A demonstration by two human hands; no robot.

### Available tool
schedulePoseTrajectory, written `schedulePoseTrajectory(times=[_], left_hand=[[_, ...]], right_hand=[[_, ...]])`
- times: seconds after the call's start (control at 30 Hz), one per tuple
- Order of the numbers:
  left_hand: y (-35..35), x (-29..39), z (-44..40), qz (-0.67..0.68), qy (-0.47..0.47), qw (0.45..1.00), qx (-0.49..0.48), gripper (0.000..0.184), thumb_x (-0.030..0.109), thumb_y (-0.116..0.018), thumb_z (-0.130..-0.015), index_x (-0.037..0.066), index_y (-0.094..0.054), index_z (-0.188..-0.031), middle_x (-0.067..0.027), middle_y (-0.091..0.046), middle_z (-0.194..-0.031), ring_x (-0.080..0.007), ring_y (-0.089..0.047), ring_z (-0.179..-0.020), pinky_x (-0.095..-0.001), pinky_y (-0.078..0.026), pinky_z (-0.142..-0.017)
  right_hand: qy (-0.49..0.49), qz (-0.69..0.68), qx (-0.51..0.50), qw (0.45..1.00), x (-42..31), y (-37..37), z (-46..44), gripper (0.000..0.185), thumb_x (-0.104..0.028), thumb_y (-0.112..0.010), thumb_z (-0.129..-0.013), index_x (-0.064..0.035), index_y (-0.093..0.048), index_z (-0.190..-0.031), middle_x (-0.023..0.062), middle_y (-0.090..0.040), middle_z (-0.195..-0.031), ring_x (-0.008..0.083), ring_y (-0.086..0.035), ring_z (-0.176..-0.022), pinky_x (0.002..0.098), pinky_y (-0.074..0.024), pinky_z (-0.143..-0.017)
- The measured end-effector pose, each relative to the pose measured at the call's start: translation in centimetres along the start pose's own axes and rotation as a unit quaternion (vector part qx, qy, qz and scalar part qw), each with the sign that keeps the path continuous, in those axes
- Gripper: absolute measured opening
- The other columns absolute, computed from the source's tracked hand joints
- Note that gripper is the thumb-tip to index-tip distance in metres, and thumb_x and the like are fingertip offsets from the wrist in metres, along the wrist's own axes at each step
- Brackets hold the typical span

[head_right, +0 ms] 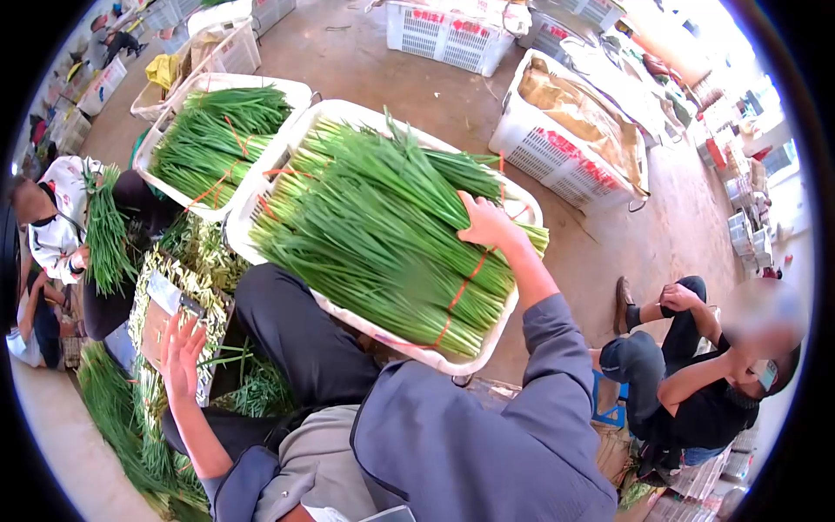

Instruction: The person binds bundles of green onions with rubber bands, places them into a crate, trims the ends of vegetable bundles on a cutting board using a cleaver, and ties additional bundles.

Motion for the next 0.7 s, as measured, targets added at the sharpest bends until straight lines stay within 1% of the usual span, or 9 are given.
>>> schedulePoseTrajectory(times=[0.07, 0.13, 0.17, 0.27, 0.3, 0.4, 0.5, 0.67, 0.7], left_hand=[[1.5, -0.8, 0.8, 0.017, 0.01, 0.999, 0.05, 0.059, 0.026, -0.063, -0.102, 0.003, -0.042, -0.153, -0.0207, -0.06, -0.138, -0.0305, -0.065, -0.12, -0.0378, -0.054, -0.1], [1.8, -1.0, 1.2, 0.005, 0.012, 0.998, 0.056, 0.06, 0.026, -0.063, -0.102, 0.003, -0.042, -0.153, -0.0203, -0.06, -0.138, -0.0298, -0.065, -0.119, -0.0377, -0.054, -0.099], [1.7, -1.0, 1.3, -0.005, 0.015, 0.998, 0.057, 0.06, 0.027, -0.064, -0.102, 0.003, -0.041, -0.153, -0.0205, -0.06, -0.138, -0.0296, -0.066, -0.118, -0.0379, -0.054, -0.1], [1.6, -1.2, 0.9, -0.015, 0.014, 0.998, 0.061, 0.063, 0.028, -0.064, -0.101, 0.003, -0.04, -0.154, -0.0214, -0.058, -0.14, -0.0302, -0.065, -0.118, -0.039, -0.053, -0.102], [1.5, -1.3, 0.7, -0.026, -0.001, 0.998, 0.061, 0.064, 0.028, -0.064, -0.101, 0.003, -0.039, -0.154, -0.0217, -0.057, -0.141, -0.0308, -0.065, -0.119, -0.0391, -0.053, -0.102], [-0.6, -1.3, -0.9, -0.046, -0.009, 0.998, 0.05, 0.065, 0.027, -0.065, -0.101, 0.003, -0.037, -0.155, -0.0233, -0.056, -0.141, -0.0319, -0.064, -0.12, -0.0392, -0.054, -0.102], [-2.5, -1.2, -3.5, -0.071, -0.011, 0.997, 0.011, 0.065, 0.026, -0.066, -0.101, 0.003, -0.037, -0.155, -0.0234, -0.056, -0.14, -0.0317, -0.064, -0.121, -0.0392, -0.054, -0.102], [-8.9, 0.7, -6.7, -0.109, -0.026, 0.993, -0.024, 0.066, 0.026, -0.067, -0.1, 0.003, -0.038, -0.154, -0.023, -0.056, -0.14, -0.0315, -0.064, -0.121, -0.0391, -0.052, -0.103], [-9.8, 0.8, -6.9, -0.117, -0.027, 0.992, -0.025, 0.065, 0.025, -0.067, -0.1, 0.002, -0.038, -0.153, -0.0222, -0.058, -0.139, -0.0299, -0.064, -0.119, -0.0381, -0.052, -0.103]], right_hand=[[0.027, -0.023, -0.01, 0.999, 1.0, 0.8, -1.0, 0.109, -0.048, -0.081, -0.074, -0.0087, -0.024, -0.159, 0.0285, -0.06, -0.125, 0.0456, -0.056, -0.124, 0.0511, -0.0458, -0.105], [-0.009, -0.102, -0.046, 0.994, 0.6, 2.2, -1.8, 0.115, -0.053, -0.082, -0.072, -0.0013, -0.024, -0.157, 0.0298, -0.064, -0.117, 0.044, -0.06, -0.121, 0.0491, -0.0464, -0.104], [-0.036, -0.089, -0.021, 0.995, -0.3, 2.2, -2.1, 0.114, -0.057, -0.083, -0.07, 0.0047, -0.032, -0.151, 0.0293, -0.067, -0.109, 0.042, -0.063, -0.115, 0.0476, -0.0474, -0.102], [-0.058, -0.039, -0.007, 0.998, -1.5, 1.4, -2.6, 0.102, -0.058, -0.082, -0.071, 0.002, -0.043, -0.144, 0.0272, -0.067, -0.114, 0.0404, -0.064, -0.114, 0.0485, -0.0482, -0.101], [-0.066, -0.014, 0.027, 0.997, -2.9, 2.6, -1.3, 0.097, -0.056, -0.082, -0.073, -0.0013, -0.045, -0.143, 0.0267, -0.064, -0.123, 0.0406, -0.062, -0.117, 0.0487, -0.0479, -0.101], [-0.056, 0.06, 0.112, 0.99, -4.9, 2.4, 0.7, 0.087, -0.056, -0.078, -0.08, -0.0064, -0.046, -0.144, 0.0216, -0.061, -0.12, 0.0386, -0.059, -0.118, 0.0493, -0.0494, -0.097], [-0.047, 0.019, 0.15, 0.987, -3.7, 0.9, 0.1, 0.086, -0.057, -0.075, -0.081, -0.0068, -0.046, -0.144, 0.02, -0.062, -0.115, 0.0374, -0.059, -0.116, 0.0492, -0.0496, -0.096], [-0.019, -0.005, 0.08, 0.997, -1.7, 3.0, -1.9, 0.089, -0.067, -0.074, -0.077, -0.0067, -0.052, -0.139, 0.0208, -0.066, -0.114, 0.039, -0.064, -0.112, 0.05, -0.0508, -0.092], [-0.012, -0.008, 0.113, 0.993, -2.0, 3.7, -2.0, 0.09, -0.067, -0.075, -0.076, -0.0056, -0.053, -0.138, 0.0218, -0.067, -0.115, 0.0395, -0.064, -0.112, 0.0495, -0.0508, -0.091]])
Point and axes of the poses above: each hand's wrist, its own z-axis away from the middle knuckle, its own y-axis out of the back of the hand, x = y × z, the point moved 3 cm from there along -z, towards the middle knuckle
